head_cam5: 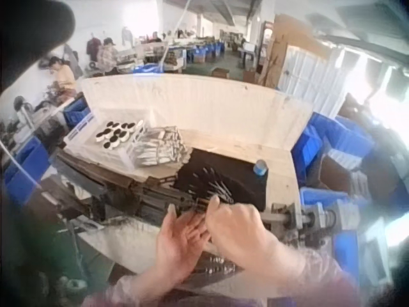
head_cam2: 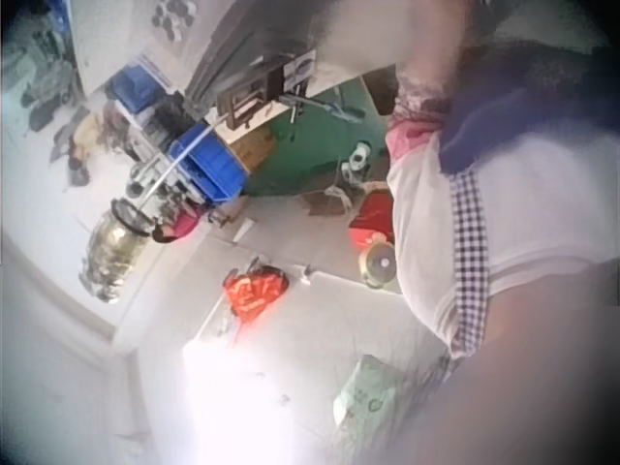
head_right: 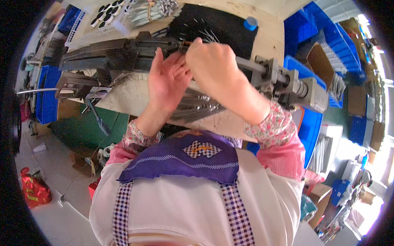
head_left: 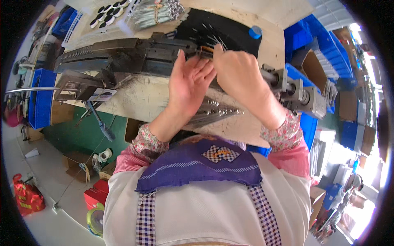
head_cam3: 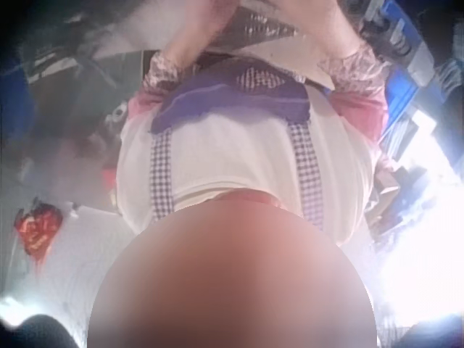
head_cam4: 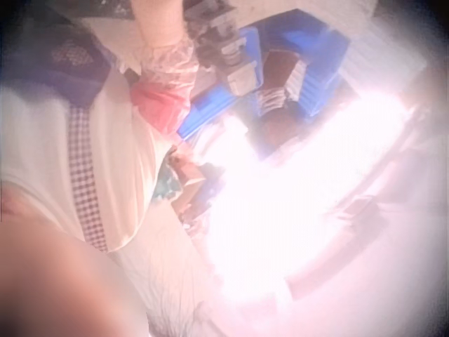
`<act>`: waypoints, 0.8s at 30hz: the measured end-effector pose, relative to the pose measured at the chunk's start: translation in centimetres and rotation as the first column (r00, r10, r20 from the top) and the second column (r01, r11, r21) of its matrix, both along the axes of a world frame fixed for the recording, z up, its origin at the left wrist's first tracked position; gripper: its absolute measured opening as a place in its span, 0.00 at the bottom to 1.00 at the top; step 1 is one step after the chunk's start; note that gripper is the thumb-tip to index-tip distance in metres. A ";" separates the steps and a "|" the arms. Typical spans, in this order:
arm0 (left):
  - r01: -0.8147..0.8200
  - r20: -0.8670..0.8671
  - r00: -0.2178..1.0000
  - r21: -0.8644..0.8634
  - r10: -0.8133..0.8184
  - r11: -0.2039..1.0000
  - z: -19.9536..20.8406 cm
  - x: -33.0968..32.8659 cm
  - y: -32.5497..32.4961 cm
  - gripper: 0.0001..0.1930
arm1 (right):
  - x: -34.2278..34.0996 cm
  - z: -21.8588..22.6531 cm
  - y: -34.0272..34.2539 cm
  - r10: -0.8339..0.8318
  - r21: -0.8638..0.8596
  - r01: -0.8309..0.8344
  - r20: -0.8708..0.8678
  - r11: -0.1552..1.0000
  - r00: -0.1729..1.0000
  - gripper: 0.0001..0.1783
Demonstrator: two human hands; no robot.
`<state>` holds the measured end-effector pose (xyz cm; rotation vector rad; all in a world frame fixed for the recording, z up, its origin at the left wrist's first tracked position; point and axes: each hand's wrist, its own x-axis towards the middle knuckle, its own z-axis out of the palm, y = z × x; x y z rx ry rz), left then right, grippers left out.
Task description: The recorder is assembling small metal brushes by inserting thin bristles into a metal base using a machine.
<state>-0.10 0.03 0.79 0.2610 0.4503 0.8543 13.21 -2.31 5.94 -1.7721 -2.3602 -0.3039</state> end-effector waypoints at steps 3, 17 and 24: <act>0.041 0.019 0.999 0.103 -0.043 0.994 -1.0 -0.1 0.9 0.19 | 0.5 -0.3 -0.4 -0.045 0.008 0.045 -0.009 0.999 0.999 0.11; 0.375 -0.182 0.927 0.383 -0.329 0.844 -2.9 -4.1 -4.5 0.24 | 0.2 -14.3 -6.2 0.136 -0.019 -0.209 -0.697 0.978 0.704 0.11; 0.583 -0.222 -0.662 0.448 0.716 0.678 -6.4 -21.0 -4.4 0.45 | 0.4 -12.7 -6.8 0.284 -0.451 -0.459 -0.403 0.765 0.870 0.07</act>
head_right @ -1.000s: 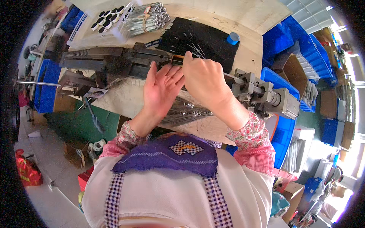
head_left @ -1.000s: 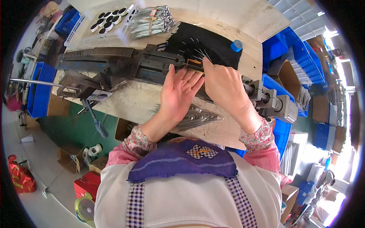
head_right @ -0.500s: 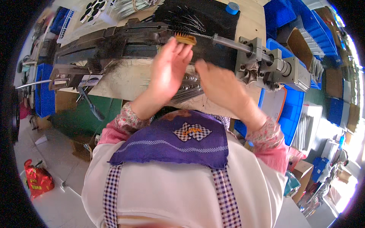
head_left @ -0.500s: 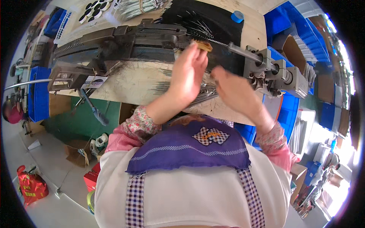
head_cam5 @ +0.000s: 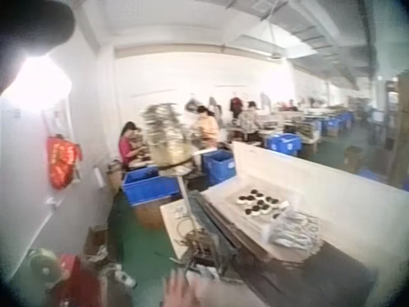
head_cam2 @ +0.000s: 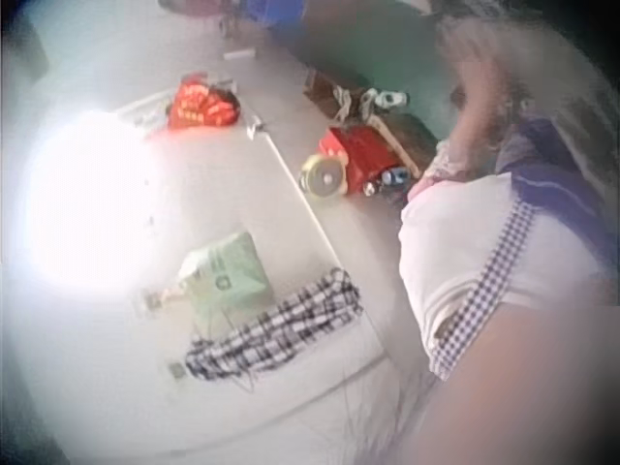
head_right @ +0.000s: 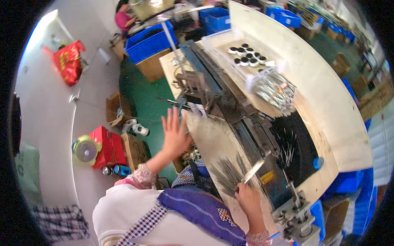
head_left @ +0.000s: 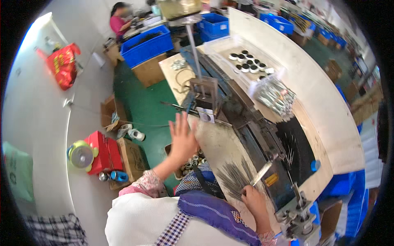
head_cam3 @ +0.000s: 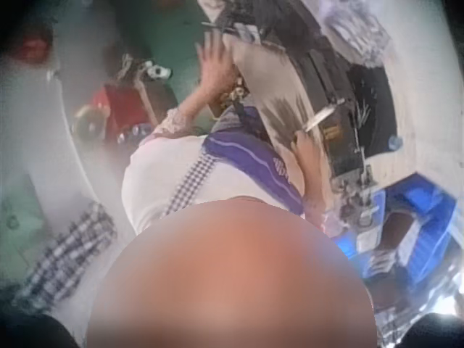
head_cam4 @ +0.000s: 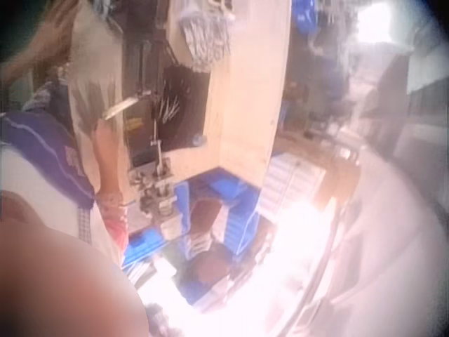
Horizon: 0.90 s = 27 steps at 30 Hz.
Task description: The recorder is assembling small metal brushes by inserting thin bristles into a metal base using a machine.
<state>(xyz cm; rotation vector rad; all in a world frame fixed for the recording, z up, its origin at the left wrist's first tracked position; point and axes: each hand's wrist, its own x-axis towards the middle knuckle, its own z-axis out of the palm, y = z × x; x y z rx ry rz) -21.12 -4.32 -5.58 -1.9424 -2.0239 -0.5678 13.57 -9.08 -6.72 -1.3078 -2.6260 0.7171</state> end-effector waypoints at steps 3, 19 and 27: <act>-0.364 0.075 0.925 -0.118 0.374 0.924 -1.9 -10.2 -0.1 0.40 | 0.2 -0.1 0.4 0.011 0.041 -0.010 -0.031 0.999 0.999 0.07; 0.848 0.363 0.212 0.393 -0.907 0.355 7.2 14.5 -1.6 0.42 | 2.8 9.4 -2.4 -0.340 0.290 0.499 -0.457 0.816 0.822 0.04; 0.939 0.814 -0.043 0.230 -0.579 0.254 7.6 17.2 -2.5 0.17 | 3.3 16.4 -1.6 -0.697 -0.072 0.768 -0.481 0.636 0.532 0.07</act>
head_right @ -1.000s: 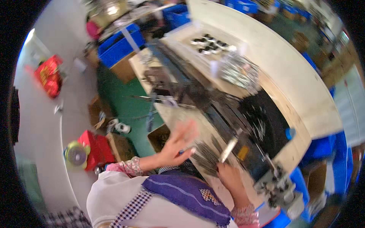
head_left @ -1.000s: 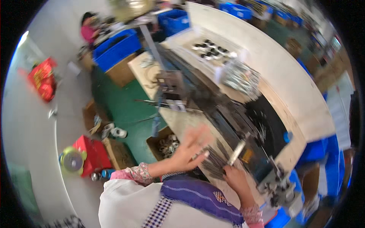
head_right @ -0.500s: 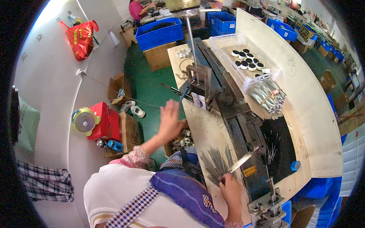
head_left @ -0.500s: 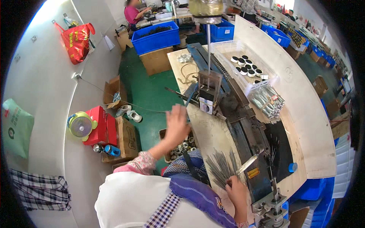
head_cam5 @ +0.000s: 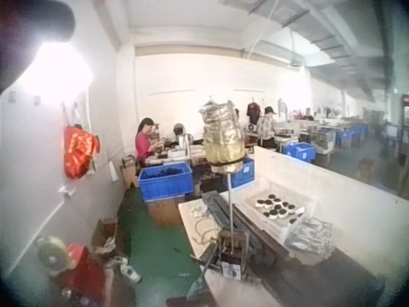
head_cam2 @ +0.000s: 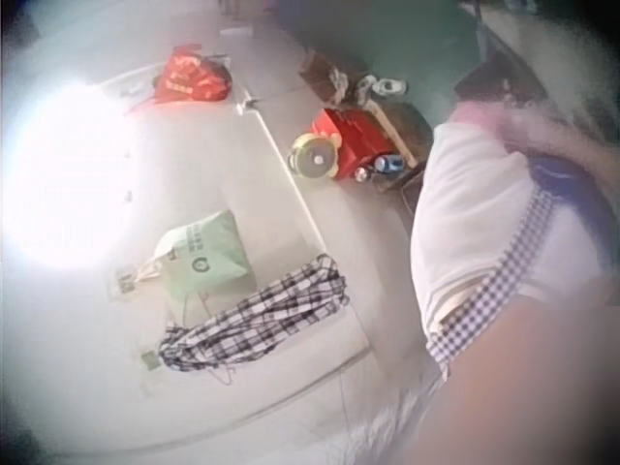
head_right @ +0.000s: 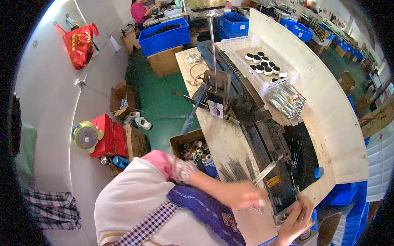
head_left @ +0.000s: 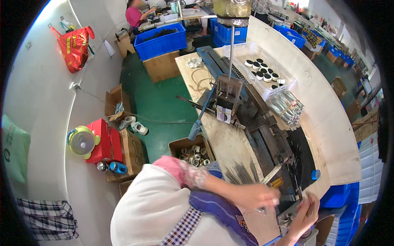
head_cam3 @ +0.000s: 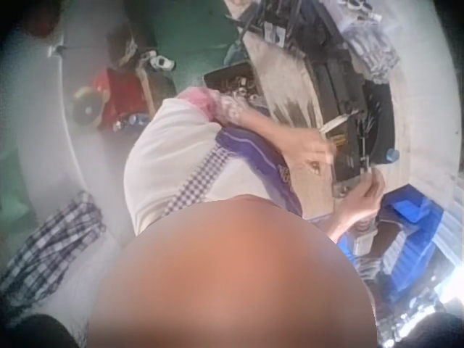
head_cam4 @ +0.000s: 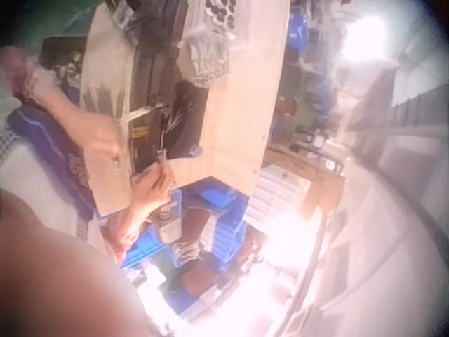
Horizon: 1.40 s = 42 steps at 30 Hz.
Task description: The recorder is assembling small metal brushes by inserting thin bristles into a metal base using a machine.
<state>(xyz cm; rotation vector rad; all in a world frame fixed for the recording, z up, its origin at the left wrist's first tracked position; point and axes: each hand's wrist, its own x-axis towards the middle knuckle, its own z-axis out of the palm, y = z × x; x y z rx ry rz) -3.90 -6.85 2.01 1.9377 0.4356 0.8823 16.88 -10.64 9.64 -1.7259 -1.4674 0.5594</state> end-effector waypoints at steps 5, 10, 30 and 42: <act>-0.282 0.089 0.945 -0.258 0.314 0.924 -8.0 -3.6 3.1 0.16 | 1.5 -4.9 5.8 0.178 0.188 -0.318 0.528 0.929 0.831 0.08; -0.150 0.054 0.964 -0.697 0.259 0.702 -3.8 3.3 1.7 0.18 | 1.5 -6.1 7.1 0.246 0.111 -0.398 0.628 0.911 0.738 0.08; 0.089 -0.447 0.887 -0.076 -0.114 0.993 -2.8 6.2 9.3 0.14 | 3.6 -4.8 13.6 0.163 -0.032 -0.197 0.700 0.980 0.696 0.10; 0.161 -0.491 0.789 0.745 0.369 0.647 2.3 4.7 12.8 0.03 | 2.3 -6.3 9.7 0.281 0.301 -0.444 0.457 0.844 0.844 0.07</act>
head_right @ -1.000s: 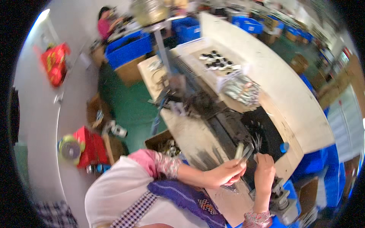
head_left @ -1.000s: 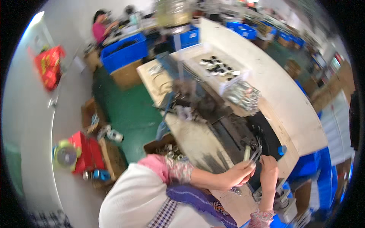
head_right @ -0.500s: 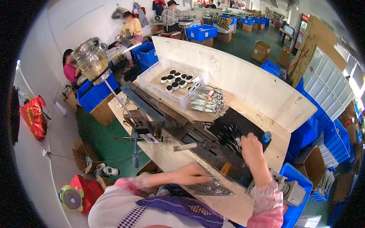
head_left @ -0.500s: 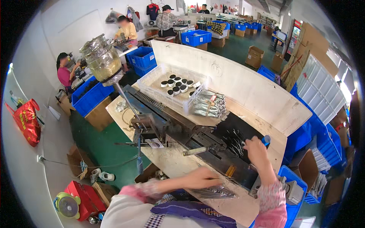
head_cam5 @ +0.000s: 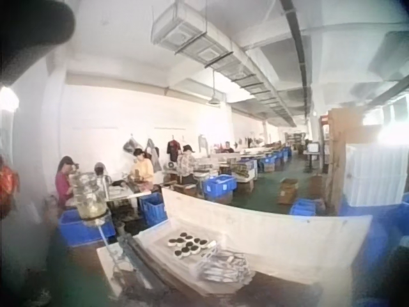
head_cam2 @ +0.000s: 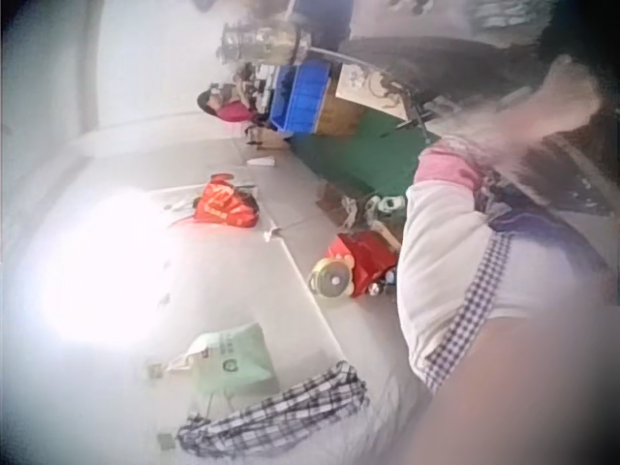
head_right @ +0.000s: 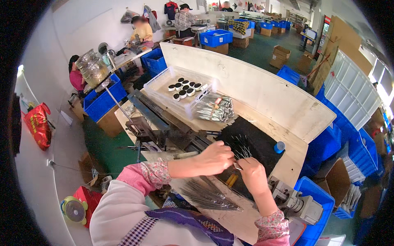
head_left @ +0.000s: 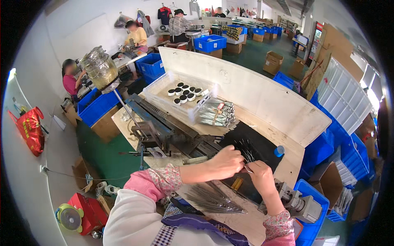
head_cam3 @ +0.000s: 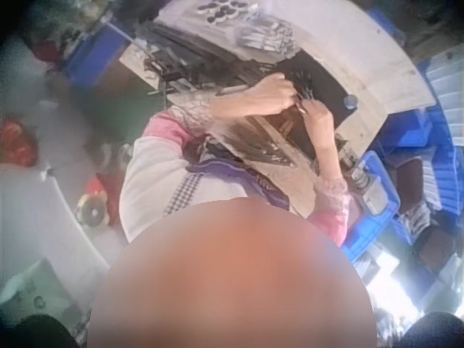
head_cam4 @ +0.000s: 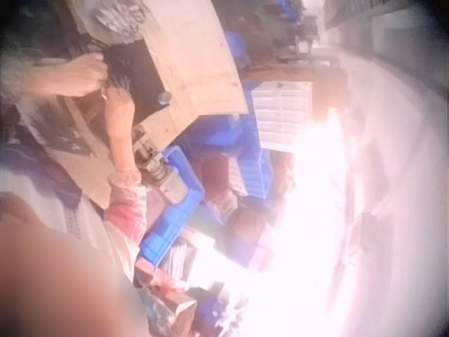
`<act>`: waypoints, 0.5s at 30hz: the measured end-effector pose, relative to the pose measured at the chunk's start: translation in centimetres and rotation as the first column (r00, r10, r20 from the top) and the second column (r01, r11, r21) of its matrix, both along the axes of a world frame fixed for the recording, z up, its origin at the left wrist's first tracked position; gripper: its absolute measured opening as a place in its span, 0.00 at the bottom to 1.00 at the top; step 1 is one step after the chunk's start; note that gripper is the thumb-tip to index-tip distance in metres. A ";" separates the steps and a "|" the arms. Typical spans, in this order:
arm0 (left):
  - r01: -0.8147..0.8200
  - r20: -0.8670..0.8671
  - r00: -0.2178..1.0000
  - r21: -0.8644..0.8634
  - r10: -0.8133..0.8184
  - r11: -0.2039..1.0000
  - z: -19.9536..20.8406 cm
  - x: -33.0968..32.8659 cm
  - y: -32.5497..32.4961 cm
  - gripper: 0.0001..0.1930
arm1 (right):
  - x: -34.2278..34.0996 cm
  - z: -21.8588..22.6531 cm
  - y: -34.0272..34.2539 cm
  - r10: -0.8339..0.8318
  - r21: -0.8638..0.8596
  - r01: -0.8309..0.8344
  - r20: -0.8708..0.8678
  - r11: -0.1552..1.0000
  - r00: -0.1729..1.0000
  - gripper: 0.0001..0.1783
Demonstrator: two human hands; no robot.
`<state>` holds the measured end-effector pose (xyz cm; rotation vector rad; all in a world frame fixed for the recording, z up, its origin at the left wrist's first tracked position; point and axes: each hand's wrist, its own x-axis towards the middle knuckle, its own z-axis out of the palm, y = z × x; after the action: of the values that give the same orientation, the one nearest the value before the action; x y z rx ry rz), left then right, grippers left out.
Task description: The recorder is assembling small metal brushes by inserting thin bristles into a metal base using a machine.
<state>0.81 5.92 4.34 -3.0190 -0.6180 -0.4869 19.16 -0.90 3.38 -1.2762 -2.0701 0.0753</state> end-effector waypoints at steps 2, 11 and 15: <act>-0.008 0.016 1.000 0.142 0.006 0.990 0.6 -1.4 -0.2 0.05 | -1.4 0.0 0.3 0.004 0.018 -0.002 -0.074 1.000 0.997 0.07; 0.179 0.348 0.620 -0.936 0.703 0.304 -8.6 -5.4 -7.4 0.17 | -3.2 -1.4 3.7 0.077 -0.105 -0.099 -0.195 0.989 0.978 0.09; 0.805 -0.106 0.532 -0.244 0.840 -0.540 -7.6 -8.2 -3.8 0.30 | -3.0 -1.8 3.6 0.055 -0.142 -0.088 -0.226 0.986 0.973 0.07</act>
<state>-7.42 2.15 -3.23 -0.0103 0.5337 0.6086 16.18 2.72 1.63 -1.2215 -1.9464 0.3971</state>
